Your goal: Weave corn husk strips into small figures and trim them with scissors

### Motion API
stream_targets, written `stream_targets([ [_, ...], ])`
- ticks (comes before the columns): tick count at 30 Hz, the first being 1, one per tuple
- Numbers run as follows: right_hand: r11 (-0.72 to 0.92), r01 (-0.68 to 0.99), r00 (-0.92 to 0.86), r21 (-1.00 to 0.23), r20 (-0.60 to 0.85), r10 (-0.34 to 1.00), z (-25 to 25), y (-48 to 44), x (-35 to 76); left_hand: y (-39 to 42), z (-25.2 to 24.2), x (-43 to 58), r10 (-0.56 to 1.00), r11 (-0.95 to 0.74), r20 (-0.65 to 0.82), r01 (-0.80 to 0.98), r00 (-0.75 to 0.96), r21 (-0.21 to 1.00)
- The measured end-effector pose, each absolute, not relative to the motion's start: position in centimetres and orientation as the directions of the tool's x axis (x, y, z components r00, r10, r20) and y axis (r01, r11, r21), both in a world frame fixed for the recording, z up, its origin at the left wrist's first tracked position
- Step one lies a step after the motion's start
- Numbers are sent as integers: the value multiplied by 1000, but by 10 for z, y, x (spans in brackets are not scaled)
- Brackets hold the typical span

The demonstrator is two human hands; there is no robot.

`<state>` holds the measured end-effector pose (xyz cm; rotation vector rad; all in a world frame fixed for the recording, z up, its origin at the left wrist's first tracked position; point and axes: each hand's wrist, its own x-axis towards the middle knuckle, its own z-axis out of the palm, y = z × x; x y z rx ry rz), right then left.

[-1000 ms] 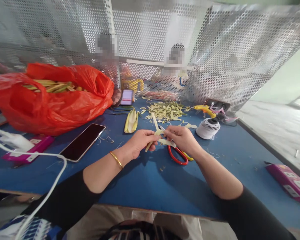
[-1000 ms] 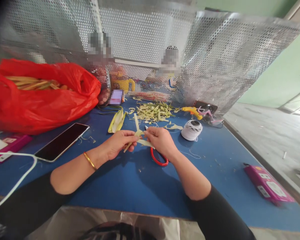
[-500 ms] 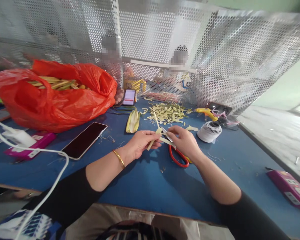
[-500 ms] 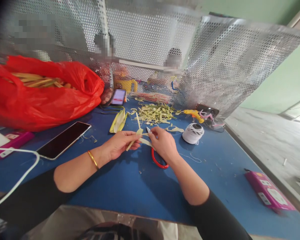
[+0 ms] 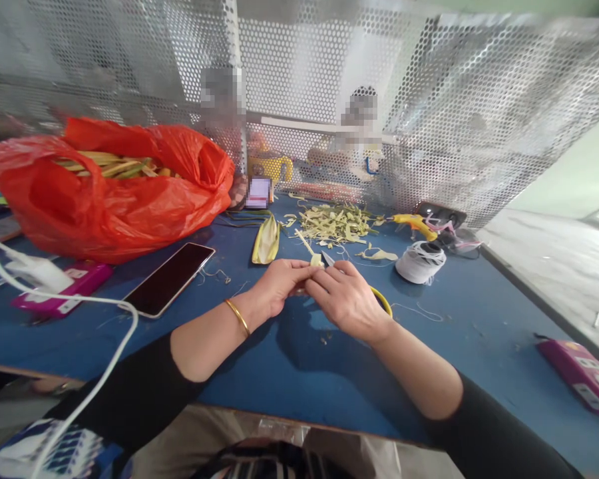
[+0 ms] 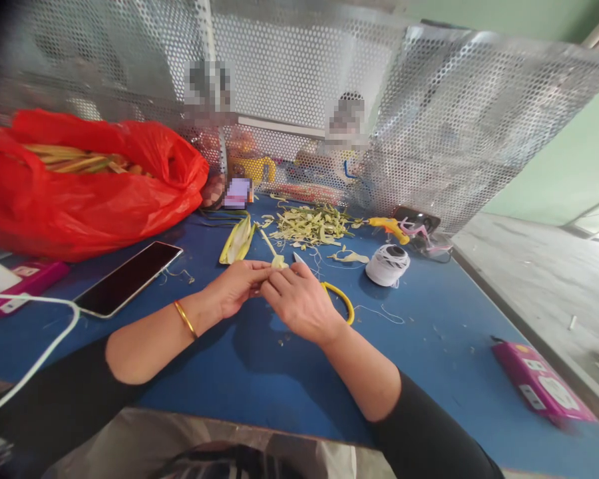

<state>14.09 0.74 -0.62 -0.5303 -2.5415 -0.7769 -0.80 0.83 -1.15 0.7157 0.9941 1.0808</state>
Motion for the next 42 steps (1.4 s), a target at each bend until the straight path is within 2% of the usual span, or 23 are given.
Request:
stream_targets([
  [3, 755, 526, -788, 391, 559, 259, -8, 9, 143, 8, -8, -11, 951, 294, -235, -360, 200, 885],
  [6, 767, 533, -767, 357, 586, 261, -9, 8, 142, 9, -6, -13, 958, 270, -216, -344, 189, 899],
  [19, 898, 328, -795, 294, 600, 94, -5, -4, 139, 6, -7, -10, 960, 280, -250, -361, 129, 889],
  [32, 930, 239, -822, 279, 568, 41, -5, -12, 132, 6, -6, -6, 955, 283, -294, -395, 35, 874],
  [34, 943, 224, -816, 246, 577, 43, -3, -11, 134, 7, -6, -7, 955, 285, -292, -400, 44, 871],
  [36, 951, 271, -766, 145, 631, 122, 0, -7, 139, 8, -5, -9, 953, 295, -297, -406, 58, 865],
  [39, 812, 569, -521, -129, 707, 478, 3, 2, 147, 8, -2, -11, 949, 306, -308, -405, 64, 862],
  [40, 717, 655, -422, -239, 672, 609, 3, 6, 149, 9, 0, -12, 949, 306, -309, -401, 59, 864],
  [42, 542, 710, -304, -449, 500, 811, 2, 12, 150, 9, 1, -13, 949, 304, -310, -393, 50, 868],
])
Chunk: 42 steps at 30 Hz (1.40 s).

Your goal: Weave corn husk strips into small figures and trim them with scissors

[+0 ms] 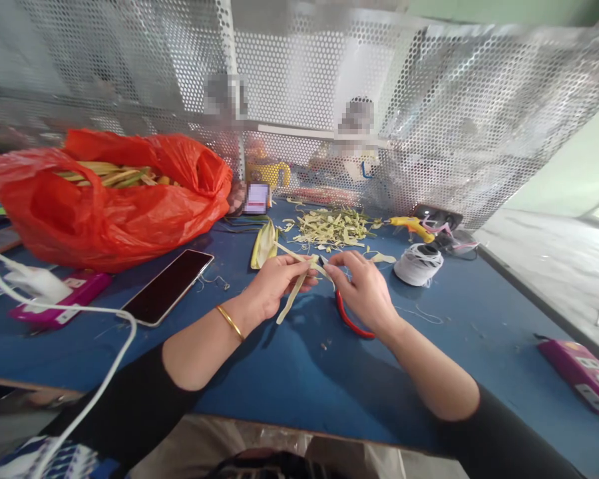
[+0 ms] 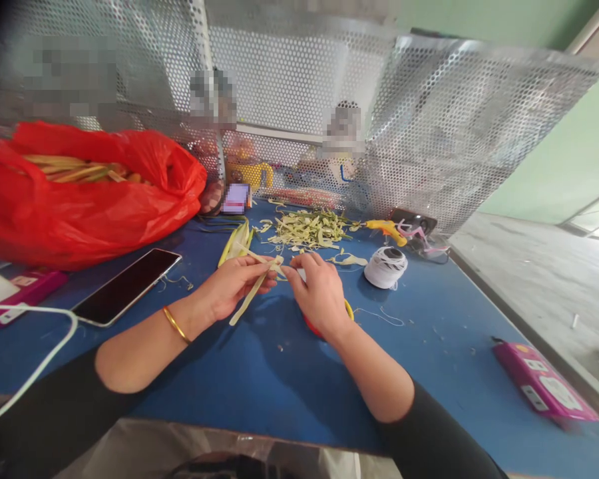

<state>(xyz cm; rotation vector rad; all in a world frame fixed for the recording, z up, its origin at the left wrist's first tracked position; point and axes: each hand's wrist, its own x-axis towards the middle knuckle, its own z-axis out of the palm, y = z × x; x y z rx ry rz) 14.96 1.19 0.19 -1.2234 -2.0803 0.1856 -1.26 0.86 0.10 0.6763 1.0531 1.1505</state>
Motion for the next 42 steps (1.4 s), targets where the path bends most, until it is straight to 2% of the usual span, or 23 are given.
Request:
stream_targets([
  [3, 392, 599, -329, -698, 232, 915, -3, 16, 147, 9, 1, -12, 948, 313, -312, -373, 67, 873],
  [6, 336, 486, -383, -807, 149, 912, -8, 15, 143, 9, -2, -12, 948, 317, -297, -336, 112, 887],
  [8, 344, 484, -392, -805, 152, 907, -9, 14, 142, 9, -4, -12, 955, 292, -263, -301, 135, 908],
  [14, 442, 611, -446, -657, 176, 878, -4, 10, 143, 7, -7, -13, 974, 168, -139, -160, 178, 973],
  [16, 434, 596, -460, -676, 155, 874, 0, 10, 145, 7, -6, -13, 974, 169, -142, -146, 178, 975],
  [21, 340, 472, -514, -813, 59, 856, 14, 15, 155, 8, -1, -13, 966, 228, -202, -164, 162, 960],
  [25, 335, 431, -618, -838, -3, 786, 20, 19, 162, 9, 1, -15, 956, 268, -236, -188, 176, 945],
  [27, 372, 453, -573, -810, 55, 818, 19, 22, 165, 9, 2, -17, 950, 275, -233, -202, 208, 940],
  [31, 454, 464, -368, -761, 301, 880, 11, 28, 165, 9, 3, -20, 927, 315, -247, -228, 283, 921],
  [33, 519, 443, -406, -731, 353, 843, 8, 29, 163, 9, 3, -20, 919, 337, -266, -234, 290, 912],
  [37, 579, 451, -565, -679, 285, 774, 9, 25, 161, 8, 1, -18, 932, 307, -252, -197, 260, 931],
  [42, 455, 543, -454, -706, 209, 866, 12, 25, 163, 7, -3, -17, 954, 233, -201, -126, 223, 964],
])
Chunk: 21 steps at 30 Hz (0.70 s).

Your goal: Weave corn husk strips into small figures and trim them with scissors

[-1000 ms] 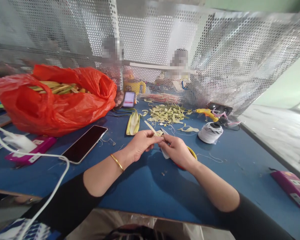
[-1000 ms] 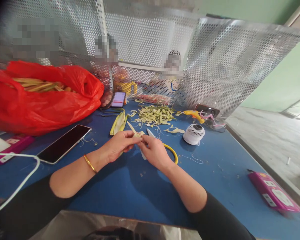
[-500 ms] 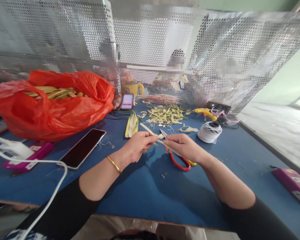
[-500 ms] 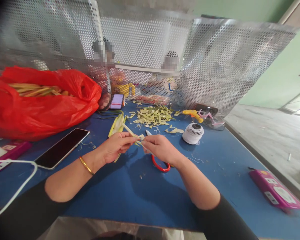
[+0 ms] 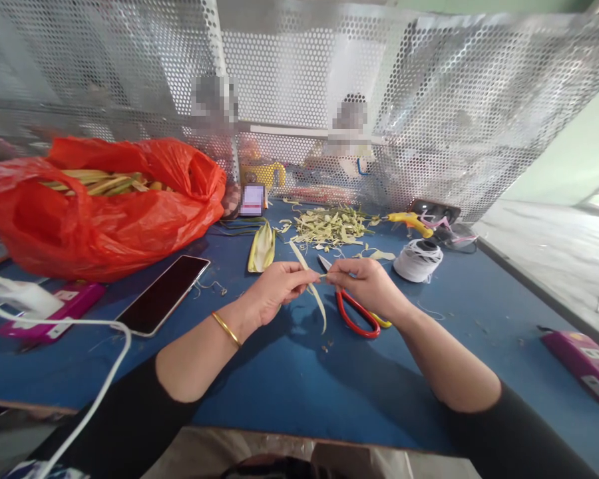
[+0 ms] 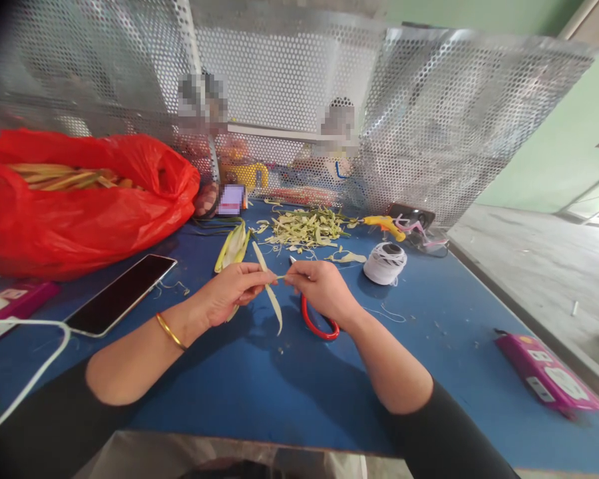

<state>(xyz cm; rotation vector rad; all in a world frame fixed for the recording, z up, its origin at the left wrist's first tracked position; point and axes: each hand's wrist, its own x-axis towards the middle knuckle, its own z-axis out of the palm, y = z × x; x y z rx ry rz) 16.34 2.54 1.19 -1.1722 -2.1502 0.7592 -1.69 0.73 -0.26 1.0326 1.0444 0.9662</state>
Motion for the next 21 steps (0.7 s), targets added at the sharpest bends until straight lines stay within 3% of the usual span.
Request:
stream_targets([
  [9, 425, 706, -381, -567, 202, 902, 12, 26, 164, 6, -2, -14, 941, 252, -218, -105, 257, 962],
  [15, 451, 588, -329, -672, 310, 892, 7, 33, 167, 6, -5, -15, 918, 251, -204, -101, 341, 963],
  [18, 345, 521, -320, -781, 196, 927, 7, 31, 163, 5, -6, -14, 904, 247, -203, -71, 376, 966],
  [21, 169, 319, -382, -932, 37, 924, 4, 25, 155, 3, -8, -11, 903, 231, -206, -21, 377, 973],
])
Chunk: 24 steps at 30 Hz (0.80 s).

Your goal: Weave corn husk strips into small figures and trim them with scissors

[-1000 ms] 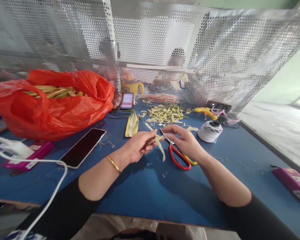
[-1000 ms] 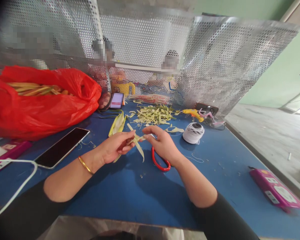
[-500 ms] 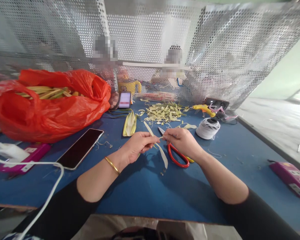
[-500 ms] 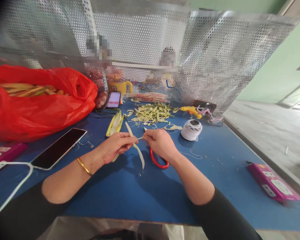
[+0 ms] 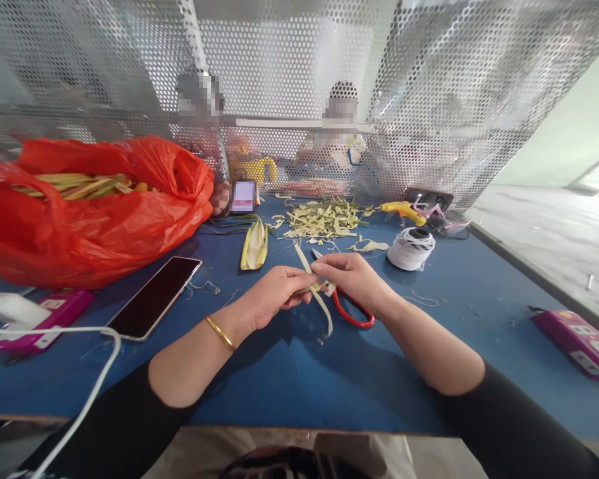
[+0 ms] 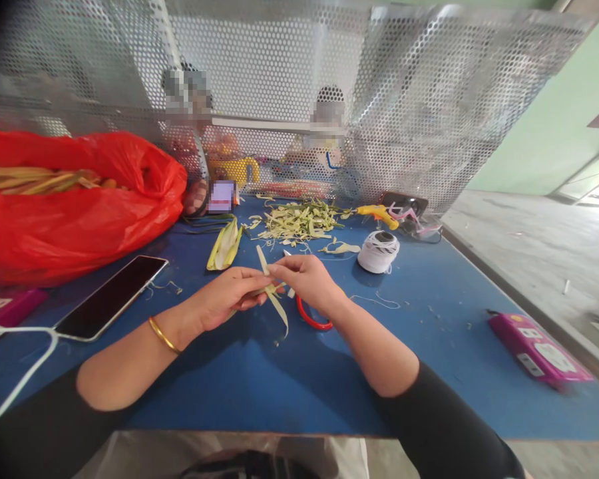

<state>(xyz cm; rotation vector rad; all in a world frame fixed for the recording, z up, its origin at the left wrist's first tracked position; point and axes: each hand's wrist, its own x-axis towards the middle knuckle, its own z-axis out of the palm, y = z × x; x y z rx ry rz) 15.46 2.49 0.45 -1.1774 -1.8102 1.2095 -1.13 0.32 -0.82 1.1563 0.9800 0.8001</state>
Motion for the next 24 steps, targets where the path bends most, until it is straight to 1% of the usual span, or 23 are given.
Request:
stream_targets([
  [3, 49, 144, -363, -988, -7, 932, 0, 19, 146, 1, -10, -8, 906, 229, -219, 16, 363, 973],
  [6, 11, 62, -318, -998, -9, 948, -5, 16, 141, -2, -10, -7, 901, 224, -236, 77, 363, 972],
  [8, 19, 61, -285, -998, 1, 959, -7, 16, 140, -3, -10, -6, 899, 212, -234, 100, 370, 972],
  [9, 37, 90, -265, -995, 12, 964, -7, 16, 140, -3, -10, -5, 898, 212, -233, 98, 373, 972],
  [10, 76, 142, -231, -987, 41, 972, -7, 17, 141, -3, -10, -5, 900, 218, -234, 84, 369, 972],
  [11, 143, 219, -188, -965, 102, 977, -5, 17, 142, -2, -10, -5, 902, 232, -238, 61, 359, 971],
  [12, 234, 318, -144, -919, 197, 970, -3, 17, 143, -2, -10, -5, 909, 252, -245, 24, 338, 968],
  [13, 335, 429, -114, -839, 318, 941, -1, 16, 145, -1, -10, -6, 917, 273, -252, -26, 310, 962],
  [15, 493, 613, -124, -617, 541, 832, 5, 13, 148, 2, -9, -7, 939, 290, -249, -158, 236, 944],
  [16, 532, 665, -160, -524, 596, 787, 8, 10, 149, 4, -8, -8, 950, 281, -238, -224, 203, 933],
  [17, 549, 692, -202, -469, 604, 771, 9, 8, 149, 5, -7, -9, 960, 262, -219, -281, 178, 923],
  [18, 545, 703, -236, -458, 573, 785, 10, 5, 148, 6, -6, -9, 968, 237, -194, -327, 159, 915],
  [19, 522, 699, -258, -489, 508, 822, 8, 3, 146, 7, -5, -10, 974, 215, -172, -360, 148, 908],
  [22, 361, 607, -284, -707, 231, 930, -2, 1, 138, 8, -5, -10, 980, 191, -150, -402, 133, 896],
  [24, 270, 499, -307, -823, 124, 944, -10, 3, 133, 8, -5, -9, 980, 196, -160, -400, 122, 896],
])
